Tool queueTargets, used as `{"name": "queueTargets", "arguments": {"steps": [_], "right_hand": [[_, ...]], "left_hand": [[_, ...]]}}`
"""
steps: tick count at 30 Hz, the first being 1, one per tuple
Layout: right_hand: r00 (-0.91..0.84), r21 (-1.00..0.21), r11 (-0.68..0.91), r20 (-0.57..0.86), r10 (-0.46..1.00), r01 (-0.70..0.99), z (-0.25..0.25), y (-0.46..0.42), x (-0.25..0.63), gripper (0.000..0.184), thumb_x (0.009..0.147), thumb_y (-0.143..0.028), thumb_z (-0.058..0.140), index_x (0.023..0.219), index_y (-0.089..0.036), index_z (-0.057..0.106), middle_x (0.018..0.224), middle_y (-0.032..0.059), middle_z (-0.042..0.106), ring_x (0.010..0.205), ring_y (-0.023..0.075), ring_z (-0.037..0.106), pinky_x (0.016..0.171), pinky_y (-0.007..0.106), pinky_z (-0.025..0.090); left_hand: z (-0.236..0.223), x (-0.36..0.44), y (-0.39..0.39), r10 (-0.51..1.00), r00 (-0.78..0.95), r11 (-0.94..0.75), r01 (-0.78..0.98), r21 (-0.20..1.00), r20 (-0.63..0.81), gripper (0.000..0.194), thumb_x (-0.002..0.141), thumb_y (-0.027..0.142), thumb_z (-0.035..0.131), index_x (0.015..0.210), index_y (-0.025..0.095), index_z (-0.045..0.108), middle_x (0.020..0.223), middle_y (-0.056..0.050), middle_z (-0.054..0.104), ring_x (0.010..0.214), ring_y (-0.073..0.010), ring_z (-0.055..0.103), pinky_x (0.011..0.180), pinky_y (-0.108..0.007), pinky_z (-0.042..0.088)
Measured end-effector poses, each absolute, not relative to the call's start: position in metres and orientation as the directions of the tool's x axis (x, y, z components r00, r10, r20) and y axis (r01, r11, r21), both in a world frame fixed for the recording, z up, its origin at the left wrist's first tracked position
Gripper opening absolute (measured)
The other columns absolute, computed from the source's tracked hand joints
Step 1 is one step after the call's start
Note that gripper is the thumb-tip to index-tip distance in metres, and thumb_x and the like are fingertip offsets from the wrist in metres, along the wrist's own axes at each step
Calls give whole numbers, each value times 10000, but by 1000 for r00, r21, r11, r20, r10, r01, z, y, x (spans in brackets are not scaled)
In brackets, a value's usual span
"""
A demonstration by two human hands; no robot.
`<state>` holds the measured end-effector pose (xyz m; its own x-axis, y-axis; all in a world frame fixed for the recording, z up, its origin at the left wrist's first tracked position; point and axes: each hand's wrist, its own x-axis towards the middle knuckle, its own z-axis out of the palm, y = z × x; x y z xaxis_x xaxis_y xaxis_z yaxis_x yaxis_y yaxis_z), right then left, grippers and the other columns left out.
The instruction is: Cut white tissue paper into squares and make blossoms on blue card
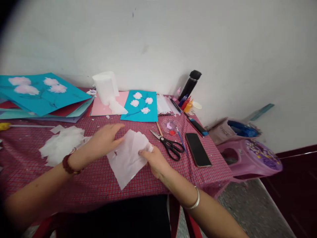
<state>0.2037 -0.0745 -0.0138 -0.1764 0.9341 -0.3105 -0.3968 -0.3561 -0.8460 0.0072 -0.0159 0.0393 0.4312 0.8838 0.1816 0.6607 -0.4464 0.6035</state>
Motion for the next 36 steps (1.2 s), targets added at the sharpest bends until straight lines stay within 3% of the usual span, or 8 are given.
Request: {"name": "queueTargets", "arguments": {"steps": [3,9,14,17,22,27,32,36], "right_hand": [[-65,-758,-290,-312,948,-585,-20,-91,198,309,701,-221,698,1005,-216,643,972,20,724,774,178,663,727,320,546],[-22,-733,-242,-296,955,-636,-33,-127,182,198,771,-361,600,923,-235,618,1100,57,678,1054,202,614,943,350,499],[-396,-804,-433,-271,877,-408,-20,-159,202,391,705,-221,642,1093,-237,598,1170,69,645,1061,223,612,942,404,477],[-521,-895,-429,-309,796,-124,-13,-170,226,263,786,-207,614,1049,-202,627,1038,64,675,968,189,641,913,370,468],[-376,-970,-143,-208,903,195,-15,-168,254,157,880,-180,496,988,-207,607,899,35,667,842,165,625,781,327,494],[-346,-852,201,25,938,484,-17,-149,255,305,859,-106,502,1122,-248,566,1035,49,649,969,187,606,877,364,481],[-544,-722,405,47,838,561,-11,-134,238,615,786,-66,582,1346,-273,432,1353,78,500,1245,225,462,1066,426,369],[-620,-685,475,42,783,552,-10,-129,224,735,742,-121,667,1395,-286,374,1435,85,425,1316,252,389,1098,462,318]], "left_hand": [[59,29,-52,785,493,-597,763,246,375,345,868,235,490,1195,151,562,1142,-155,644,1060,-304,577,909,-480,426],[15,60,-112,579,779,-810,584,56,241,460,851,129,461,1310,136,497,1313,-133,586,1196,-303,524,1021,-481,354],[-21,35,-114,585,790,-808,588,43,184,471,836,78,461,1300,146,502,1235,-124,636,1134,-279,572,976,-460,400],[-27,12,-113,603,780,-797,598,83,167,361,806,68,496,1141,148,606,1075,-100,690,1001,-244,614,921,-399,448],[-32,-18,-116,624,720,-779,605,166,305,283,779,29,472,914,181,669,978,-74,693,960,-219,611,944,-381,445],[-35,-45,-123,663,670,-745,631,214,333,329,768,36,478,958,215,678,1109,-77,670,1117,-230,561,1045,-446,365],[-32,-49,-139,706,619,-692,706,151,344,300,785,175,582,1072,211,662,1197,-104,655,1169,-289,534,1083,-545,272],[-30,-37,-149,672,595,-707,692,144,440,321,803,95,540,1091,194,642,1172,-101,672,1118,-257,563,1063,-492,300]]}}
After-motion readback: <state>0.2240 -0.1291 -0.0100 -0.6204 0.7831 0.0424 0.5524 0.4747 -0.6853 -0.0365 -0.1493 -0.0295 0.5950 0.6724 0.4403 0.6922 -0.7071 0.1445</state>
